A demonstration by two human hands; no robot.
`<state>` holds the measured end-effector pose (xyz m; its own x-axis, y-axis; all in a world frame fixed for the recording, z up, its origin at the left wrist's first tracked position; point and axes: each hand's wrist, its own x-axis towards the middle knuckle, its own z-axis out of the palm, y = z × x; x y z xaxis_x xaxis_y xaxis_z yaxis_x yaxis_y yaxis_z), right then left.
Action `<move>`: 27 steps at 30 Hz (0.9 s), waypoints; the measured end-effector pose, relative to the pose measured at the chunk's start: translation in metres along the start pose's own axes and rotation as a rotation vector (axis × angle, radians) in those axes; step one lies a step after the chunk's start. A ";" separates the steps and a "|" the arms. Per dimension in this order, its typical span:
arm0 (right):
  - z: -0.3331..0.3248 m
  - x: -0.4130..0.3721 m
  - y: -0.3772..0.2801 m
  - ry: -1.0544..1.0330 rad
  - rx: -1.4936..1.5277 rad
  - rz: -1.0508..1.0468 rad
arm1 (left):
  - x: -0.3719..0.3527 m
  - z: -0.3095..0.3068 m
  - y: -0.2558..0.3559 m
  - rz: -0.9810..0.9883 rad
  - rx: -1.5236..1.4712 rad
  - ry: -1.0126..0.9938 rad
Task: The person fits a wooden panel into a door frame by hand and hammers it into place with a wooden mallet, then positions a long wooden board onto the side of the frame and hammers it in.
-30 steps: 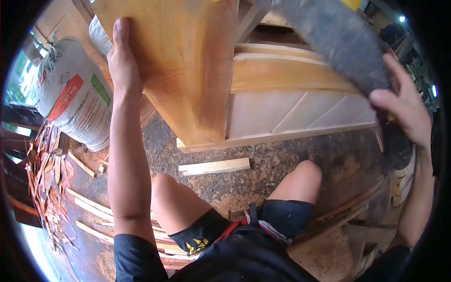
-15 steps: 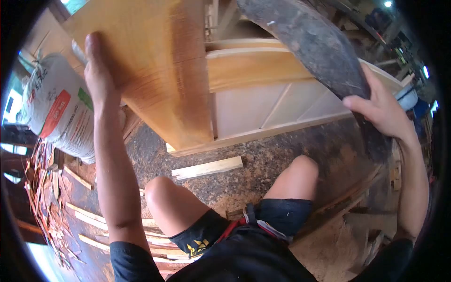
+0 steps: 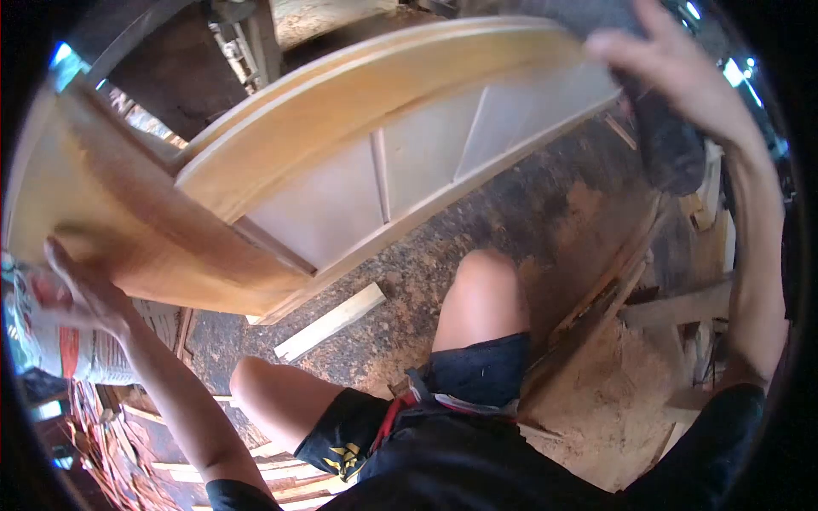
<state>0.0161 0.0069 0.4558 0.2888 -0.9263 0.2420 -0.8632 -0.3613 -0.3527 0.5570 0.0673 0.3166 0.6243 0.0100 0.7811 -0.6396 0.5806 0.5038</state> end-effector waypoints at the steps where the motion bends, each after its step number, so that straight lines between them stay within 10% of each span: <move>1: 0.010 -0.003 0.001 -0.145 -0.015 0.070 | -0.009 0.013 0.007 0.223 -0.003 -0.031; 4: 0.047 0.002 0.066 -0.058 0.024 -0.315 | -0.066 0.087 0.060 0.466 0.145 -0.507; 6: 0.038 -0.011 0.034 -0.182 0.152 -0.106 | -0.093 0.147 0.095 0.696 0.434 -0.905; 11: 0.012 -0.035 0.032 -0.093 0.338 0.096 | -0.102 0.210 0.102 0.020 0.575 -1.615; 16: -0.057 -0.016 0.023 0.372 -0.033 0.111 | -0.102 0.217 0.090 0.092 0.571 -1.582; 21: -0.120 0.026 0.038 0.023 0.027 0.030 | -0.103 0.218 0.091 0.091 0.535 -1.544; 24: -0.053 0.034 0.068 -0.051 -0.279 0.471 | -0.102 0.218 0.087 0.077 0.547 -1.574; 27: 0.022 0.018 0.140 0.058 -0.148 0.224 | -0.104 0.215 0.083 0.128 0.520 -1.545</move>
<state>-0.0902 -0.0629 0.3907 0.0629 -0.9722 0.2256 -0.9552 -0.1242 -0.2685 0.3423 -0.0603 0.3564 -0.2528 -0.9291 0.2698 -0.9221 0.3158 0.2236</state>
